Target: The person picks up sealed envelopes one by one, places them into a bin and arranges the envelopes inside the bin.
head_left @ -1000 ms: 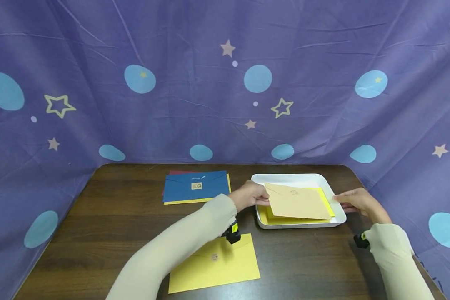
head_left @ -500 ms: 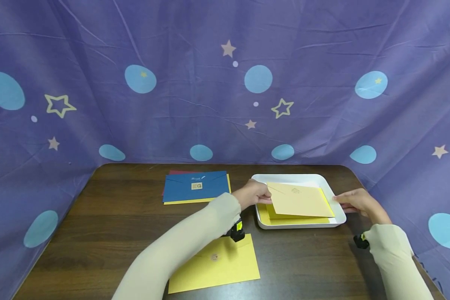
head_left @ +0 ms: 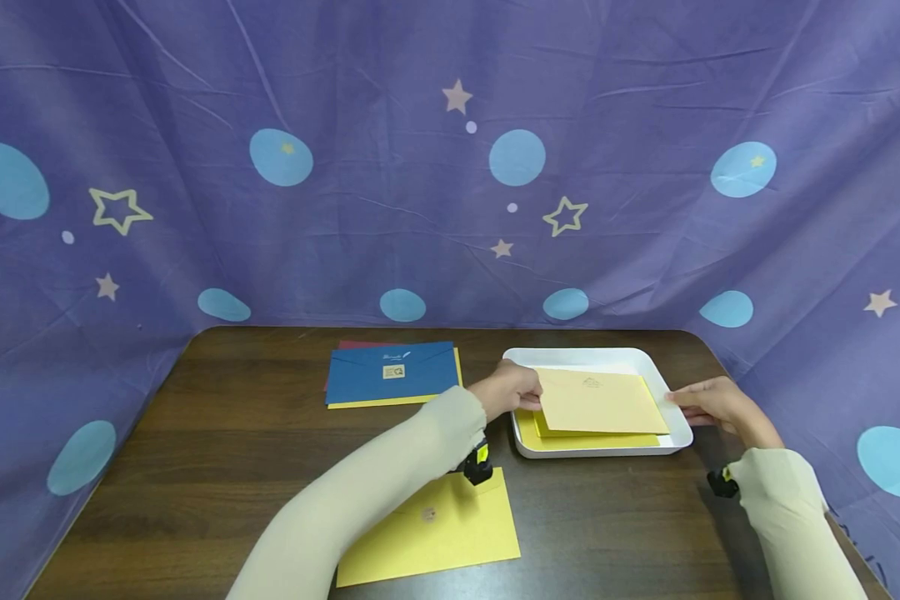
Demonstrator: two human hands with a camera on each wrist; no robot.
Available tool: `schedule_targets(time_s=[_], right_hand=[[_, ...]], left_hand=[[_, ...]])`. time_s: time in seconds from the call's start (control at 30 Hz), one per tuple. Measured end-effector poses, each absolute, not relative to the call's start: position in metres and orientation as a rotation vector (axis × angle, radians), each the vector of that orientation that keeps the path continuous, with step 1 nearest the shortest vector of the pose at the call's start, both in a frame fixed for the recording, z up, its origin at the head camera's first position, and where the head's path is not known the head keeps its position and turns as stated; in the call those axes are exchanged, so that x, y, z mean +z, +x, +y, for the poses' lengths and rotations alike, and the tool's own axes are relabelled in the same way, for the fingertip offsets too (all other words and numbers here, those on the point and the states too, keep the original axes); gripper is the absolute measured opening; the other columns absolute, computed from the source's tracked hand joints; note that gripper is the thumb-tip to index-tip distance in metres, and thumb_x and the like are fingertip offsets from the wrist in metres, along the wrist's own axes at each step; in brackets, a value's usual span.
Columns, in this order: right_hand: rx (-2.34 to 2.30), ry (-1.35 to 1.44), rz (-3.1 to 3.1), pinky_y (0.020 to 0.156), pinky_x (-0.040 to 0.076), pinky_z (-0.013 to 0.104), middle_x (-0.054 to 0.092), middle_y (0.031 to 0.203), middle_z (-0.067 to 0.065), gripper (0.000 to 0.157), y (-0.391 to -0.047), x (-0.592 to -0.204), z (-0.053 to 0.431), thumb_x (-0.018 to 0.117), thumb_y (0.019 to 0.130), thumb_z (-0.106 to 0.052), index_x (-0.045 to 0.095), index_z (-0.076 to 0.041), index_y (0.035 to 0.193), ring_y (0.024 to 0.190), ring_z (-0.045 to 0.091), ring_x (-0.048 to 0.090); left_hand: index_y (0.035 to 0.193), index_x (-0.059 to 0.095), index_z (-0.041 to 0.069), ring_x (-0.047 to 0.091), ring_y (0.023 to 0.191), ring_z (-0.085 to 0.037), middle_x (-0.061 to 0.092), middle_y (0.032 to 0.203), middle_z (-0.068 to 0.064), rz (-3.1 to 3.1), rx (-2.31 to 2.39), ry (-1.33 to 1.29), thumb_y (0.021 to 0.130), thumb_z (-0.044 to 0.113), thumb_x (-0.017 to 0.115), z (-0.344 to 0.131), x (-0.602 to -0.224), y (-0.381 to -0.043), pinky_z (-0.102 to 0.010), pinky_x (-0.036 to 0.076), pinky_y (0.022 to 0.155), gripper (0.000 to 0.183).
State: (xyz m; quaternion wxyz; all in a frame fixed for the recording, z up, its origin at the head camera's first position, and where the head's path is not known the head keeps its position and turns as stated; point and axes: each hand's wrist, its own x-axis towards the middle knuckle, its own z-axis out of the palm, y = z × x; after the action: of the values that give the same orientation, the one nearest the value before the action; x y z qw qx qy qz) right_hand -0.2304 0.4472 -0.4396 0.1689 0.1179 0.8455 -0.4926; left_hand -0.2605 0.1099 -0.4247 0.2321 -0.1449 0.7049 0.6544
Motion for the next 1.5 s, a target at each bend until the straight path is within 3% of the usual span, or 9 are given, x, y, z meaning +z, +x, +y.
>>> schedule_targets(time_s=[0.13,0.23,0.37,0.57,0.8,1.1,1.3,1.47,1.5], right_hand=[[-1.41,0.331,2.397,0.068,0.064,0.03,0.075,0.079,0.0,0.038,-0.23,-0.44,0.447,0.069,0.095,-0.011,0.065,0.022,0.113,0.07,0.008,0.071],[-1.409,0.335,2.398,0.068,0.064,0.03,0.075,0.079,0.0,0.036,-0.231,-0.44,0.448,0.07,0.095,-0.012,0.066,0.02,0.112,0.07,0.008,0.071],[-1.398,0.352,2.406,0.068,0.064,0.029,0.075,0.08,-0.001,0.035,-0.232,-0.441,0.449,0.07,0.095,-0.013,0.068,0.018,0.111,0.07,0.007,0.07],[-1.41,0.346,2.398,0.067,0.064,0.029,0.075,0.08,0.0,0.035,-0.233,-0.441,0.449,0.07,0.095,-0.012,0.067,0.019,0.112,0.07,0.007,0.07],[-1.406,0.349,2.406,0.067,0.063,0.029,0.075,0.08,0.001,0.037,-0.232,-0.439,0.448,0.07,0.095,-0.012,0.065,0.021,0.113,0.07,0.007,0.07],[-1.412,0.344,2.397,0.067,0.063,0.028,0.074,0.077,-0.002,0.031,-0.23,-0.44,0.447,0.07,0.095,-0.012,0.069,0.016,0.108,0.069,0.007,0.069],[-1.398,0.334,2.409,0.067,0.063,0.029,0.075,0.079,0.0,0.038,-0.23,-0.439,0.447,0.07,0.095,-0.013,0.065,0.021,0.112,0.07,0.008,0.07],[-1.405,0.347,2.403,0.067,0.063,0.029,0.074,0.078,-0.001,0.036,-0.23,-0.439,0.447,0.07,0.095,-0.012,0.066,0.02,0.111,0.07,0.007,0.07],[-1.405,0.351,2.403,0.068,0.063,0.029,0.074,0.078,-0.001,0.036,-0.23,-0.439,0.447,0.07,0.095,-0.012,0.066,0.02,0.111,0.07,0.007,0.07]], left_hand=[[0.13,0.043,-0.01,0.066,0.065,-0.031,0.063,0.08,-0.021,1.909,1.771,-0.38,0.08,-0.02,0.06,0.118,-0.465,-0.291,-0.038,0.064,0.065,0.054],[0.134,0.042,-0.009,0.068,0.08,-0.037,0.062,0.095,-0.026,1.876,1.745,-0.369,0.084,-0.017,0.061,0.115,-0.466,-0.294,-0.039,0.065,0.073,0.054],[0.139,0.039,-0.01,0.065,0.104,-0.04,0.059,0.116,-0.029,1.908,1.698,-0.367,0.091,-0.013,0.057,0.104,-0.418,-0.26,-0.039,0.061,0.094,0.052],[0.149,0.029,-0.009,0.058,0.123,-0.046,0.052,0.137,-0.036,1.872,1.688,-0.347,0.094,-0.01,0.055,0.098,-0.401,-0.248,-0.042,0.057,0.101,0.061],[0.143,0.034,-0.012,0.065,0.101,-0.046,0.057,0.119,-0.041,1.869,1.664,-0.304,0.087,-0.011,0.06,0.096,-0.417,-0.264,-0.042,0.063,0.085,0.062],[0.145,0.034,-0.009,0.066,0.093,-0.046,0.059,0.113,-0.04,1.864,1.638,-0.301,0.086,-0.007,0.064,0.101,-0.454,-0.287,-0.043,0.064,0.077,0.066],[0.136,0.042,-0.012,0.068,0.096,-0.046,0.061,0.11,-0.038,1.866,1.665,-0.295,0.088,-0.009,0.06,0.09,-0.427,-0.272,-0.043,0.064,0.082,0.052],[0.139,0.039,-0.012,0.068,0.101,-0.047,0.062,0.115,-0.039,1.859,1.651,-0.269,0.089,-0.008,0.059,0.082,-0.417,-0.269,-0.045,0.063,0.086,0.054],[0.142,0.037,-0.013,0.065,0.111,-0.048,0.06,0.123,-0.04,1.857,1.645,-0.245,0.091,-0.007,0.058,0.078,-0.405,-0.262,-0.046,0.06,0.095,0.056]])
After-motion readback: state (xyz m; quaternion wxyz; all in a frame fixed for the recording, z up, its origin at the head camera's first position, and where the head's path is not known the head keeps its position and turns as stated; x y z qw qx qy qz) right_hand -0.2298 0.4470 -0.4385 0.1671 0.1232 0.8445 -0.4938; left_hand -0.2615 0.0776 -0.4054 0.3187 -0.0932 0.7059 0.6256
